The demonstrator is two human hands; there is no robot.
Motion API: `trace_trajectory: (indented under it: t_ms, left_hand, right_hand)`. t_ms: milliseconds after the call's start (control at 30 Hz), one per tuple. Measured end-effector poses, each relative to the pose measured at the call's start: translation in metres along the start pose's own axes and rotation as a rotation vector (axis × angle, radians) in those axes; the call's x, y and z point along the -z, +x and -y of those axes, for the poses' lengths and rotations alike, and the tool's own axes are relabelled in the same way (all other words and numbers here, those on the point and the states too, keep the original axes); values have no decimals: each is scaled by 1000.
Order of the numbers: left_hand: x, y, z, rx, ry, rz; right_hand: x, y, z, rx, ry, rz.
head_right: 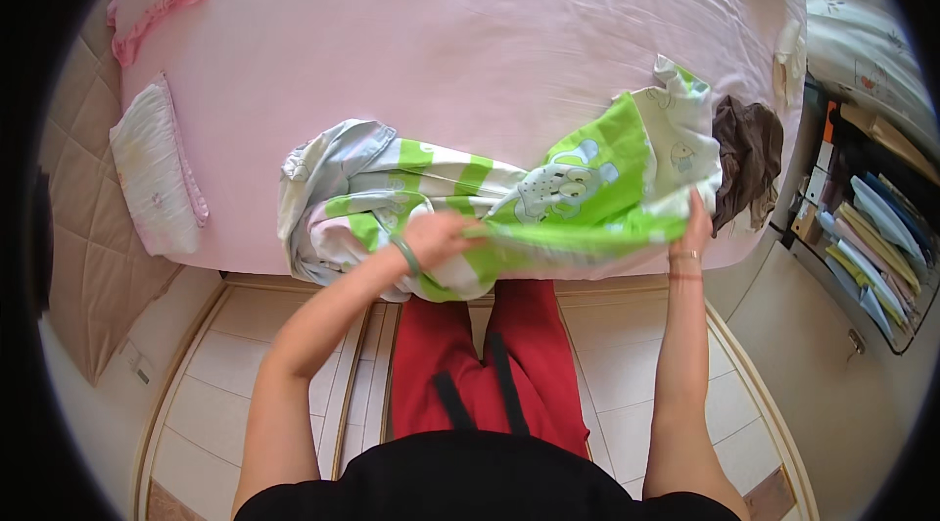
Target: The person smooths a pink fitted sheet on a bed, then picks up a green and white patterned blanket. They unfold the blanket, shake it out, and fold it neatly on the bed.
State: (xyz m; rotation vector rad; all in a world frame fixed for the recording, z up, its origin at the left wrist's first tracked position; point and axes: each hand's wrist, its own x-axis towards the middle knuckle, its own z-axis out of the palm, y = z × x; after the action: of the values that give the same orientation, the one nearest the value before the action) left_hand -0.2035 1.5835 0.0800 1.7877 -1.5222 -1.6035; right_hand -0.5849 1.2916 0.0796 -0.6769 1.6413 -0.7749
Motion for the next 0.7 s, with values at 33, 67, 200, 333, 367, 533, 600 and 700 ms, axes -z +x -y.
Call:
trace_trajectory:
  t_ms: [33,67,200,333,367,533,600,700]
  left_hand:
    - [22,8,0,93,70,-58]
    - [30,12,11,71,95,-264]
    - [58,50,26,-128,366,-427]
    - [50,74,28,130,48,-208]
    - [51,76,25,152,51,-141]
    - [31,53,-1,-313,89,-296]
    - [11,33,-32,-390,-83,-208]
    - [-8,16,-72,-357,-31,150]
  right_hand:
    - [-47,-5,16,15,-26,84]
    - [-98,-13,30,54,12,183]
    - [-213,-42,57,67,-22,413]
    - [-195,-61,12,163,-122,195]
    - [-173,-65,-10,100,-139,165]
    - [-90,-112,-95,-346,-237,27]
    - [-89,-117,-101,-269,-237,57]
    - [-128,-125,-80,0,-271,80]
